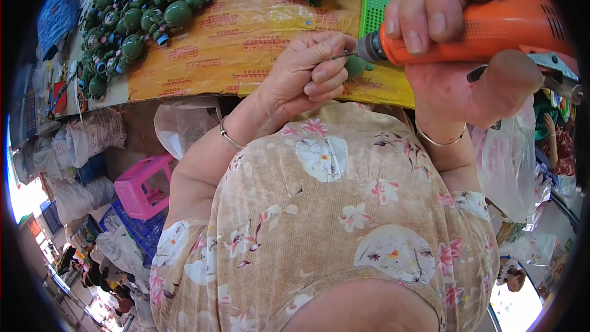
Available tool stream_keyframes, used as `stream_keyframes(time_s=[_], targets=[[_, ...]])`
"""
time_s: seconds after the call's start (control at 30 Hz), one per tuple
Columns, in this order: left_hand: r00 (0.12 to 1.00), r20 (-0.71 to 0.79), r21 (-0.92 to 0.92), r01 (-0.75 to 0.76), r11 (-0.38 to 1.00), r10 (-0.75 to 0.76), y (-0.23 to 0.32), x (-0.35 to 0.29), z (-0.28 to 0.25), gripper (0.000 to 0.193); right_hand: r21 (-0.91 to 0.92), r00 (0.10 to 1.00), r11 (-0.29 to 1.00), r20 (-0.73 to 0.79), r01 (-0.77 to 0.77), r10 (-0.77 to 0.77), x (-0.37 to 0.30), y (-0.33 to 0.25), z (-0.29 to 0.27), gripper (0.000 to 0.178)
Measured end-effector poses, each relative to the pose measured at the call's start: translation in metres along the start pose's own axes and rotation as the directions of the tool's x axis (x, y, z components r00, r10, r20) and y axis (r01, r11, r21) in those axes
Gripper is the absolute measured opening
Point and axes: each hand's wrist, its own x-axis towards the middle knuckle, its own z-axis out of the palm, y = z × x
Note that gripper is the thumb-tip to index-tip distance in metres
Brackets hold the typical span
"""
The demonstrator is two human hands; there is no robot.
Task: Assembling small green plastic frog toys using an electric screwdriver to attach components.
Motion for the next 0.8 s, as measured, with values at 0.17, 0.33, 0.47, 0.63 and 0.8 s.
stream_keyframes(time_s=[0.17, 0.33, 0.47, 0.63, 0.8], targets=[[0.959, -0.275, 0.349, 0.029, 0.937, 0.072, 0.005, -0.006, 0.022, 0.040, 0.027, 0.995, 1.000, -0.099, -0.001, 0.004, 0.001, -0.009, 0.021, 0.052], [0.859, -0.247, 0.893, 0.021, 0.450, 0.449, 0.014, -0.015, 0.005, 0.039, 0.034, 0.975, 0.999, -0.223, 0.005, 0.003, -0.002, -0.018, 0.036, 0.058], [0.790, 0.373, 0.899, -0.177, -0.401, 0.487, 0.015, -0.009, -0.002, 0.052, 0.049, 0.940, 0.998, -0.335, -0.050, 0.064, -0.009, -0.018, 0.030, 0.064], [0.885, 0.409, 0.778, -0.210, -0.592, 0.224, -0.002, 0.013, -0.009, 0.073, 0.331, 0.898, 0.836, -0.109, 0.438, -0.427, 0.008, 0.062, -0.010, 0.060], [0.895, 0.385, 0.793, -0.196, -0.577, 0.225, -0.006, 0.019, -0.015, 0.067, 0.405, 0.697, 0.632, -0.018, 0.661, -0.717, 0.012, 0.076, -0.016, 0.060]])
